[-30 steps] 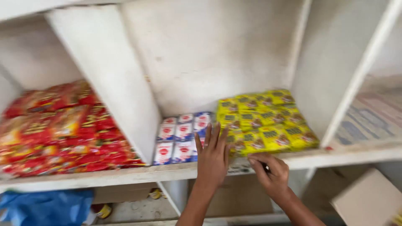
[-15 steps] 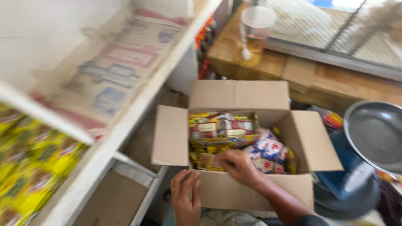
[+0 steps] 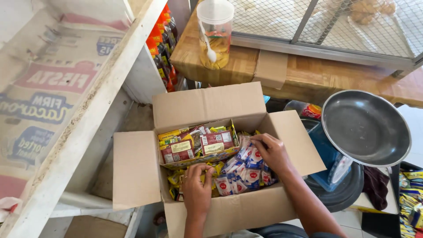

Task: The person is taking small packets of seasoning or condiments from a cardboard box and placing them neatly on a grocery store shelf.

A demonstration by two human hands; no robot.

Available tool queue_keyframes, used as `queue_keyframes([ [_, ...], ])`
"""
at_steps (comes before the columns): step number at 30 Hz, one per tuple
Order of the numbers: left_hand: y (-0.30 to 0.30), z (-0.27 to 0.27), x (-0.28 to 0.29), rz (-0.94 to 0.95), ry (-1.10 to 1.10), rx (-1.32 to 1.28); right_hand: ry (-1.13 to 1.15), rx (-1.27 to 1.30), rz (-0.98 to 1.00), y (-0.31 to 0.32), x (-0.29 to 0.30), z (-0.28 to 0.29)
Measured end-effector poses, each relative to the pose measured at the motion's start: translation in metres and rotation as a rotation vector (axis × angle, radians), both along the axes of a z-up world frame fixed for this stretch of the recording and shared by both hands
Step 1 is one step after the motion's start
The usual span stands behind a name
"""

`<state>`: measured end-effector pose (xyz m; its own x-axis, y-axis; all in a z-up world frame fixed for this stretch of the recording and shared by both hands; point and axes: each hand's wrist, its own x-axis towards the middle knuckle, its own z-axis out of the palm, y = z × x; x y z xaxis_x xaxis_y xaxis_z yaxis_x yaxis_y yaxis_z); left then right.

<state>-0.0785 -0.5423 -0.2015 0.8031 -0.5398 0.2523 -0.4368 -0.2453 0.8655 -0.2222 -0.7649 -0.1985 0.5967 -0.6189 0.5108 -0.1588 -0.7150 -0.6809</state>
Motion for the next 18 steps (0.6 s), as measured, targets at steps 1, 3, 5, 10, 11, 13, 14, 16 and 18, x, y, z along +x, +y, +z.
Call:
queue_keyframes([
  [1, 0.001, -0.002, 0.000, -0.011, -0.061, 0.053, 0.026, 0.036, 0.005, 0.001, 0.002, -0.001],
  [3, 0.003, -0.009, -0.001, -0.020, -0.111, 0.113, 0.062, 0.079, 0.014, 0.004, 0.002, -0.001],
  [5, 0.002, -0.016, 0.001, 0.023, -0.179, 0.276, 0.054, 0.096, 0.016, 0.005, 0.003, 0.003],
  [10, 0.001, -0.023, 0.002, 0.022, -0.177, 0.522, 0.020, 0.051, 0.004, -0.008, -0.004, 0.009],
  [11, 0.000, -0.024, 0.002, 0.024, -0.153, 0.605, 0.003, 0.035, -0.008, -0.011, -0.006, 0.012],
  [13, -0.001, -0.022, 0.000, 0.017, -0.198, 0.486, 0.051, 0.041, -0.032, -0.011, -0.011, 0.026],
  [14, -0.004, -0.018, 0.003, 0.037, -0.267, 0.351, 0.067, 0.031, -0.041, -0.014, -0.009, 0.035],
  [16, -0.006, -0.023, 0.003, 0.048, -0.237, 0.400, 0.153, 0.011, -0.031, -0.017, -0.009, 0.037],
  [18, -0.008, -0.025, 0.004, 0.064, -0.212, 0.448, 0.233, -0.013, -0.016, -0.024, -0.008, 0.031],
])
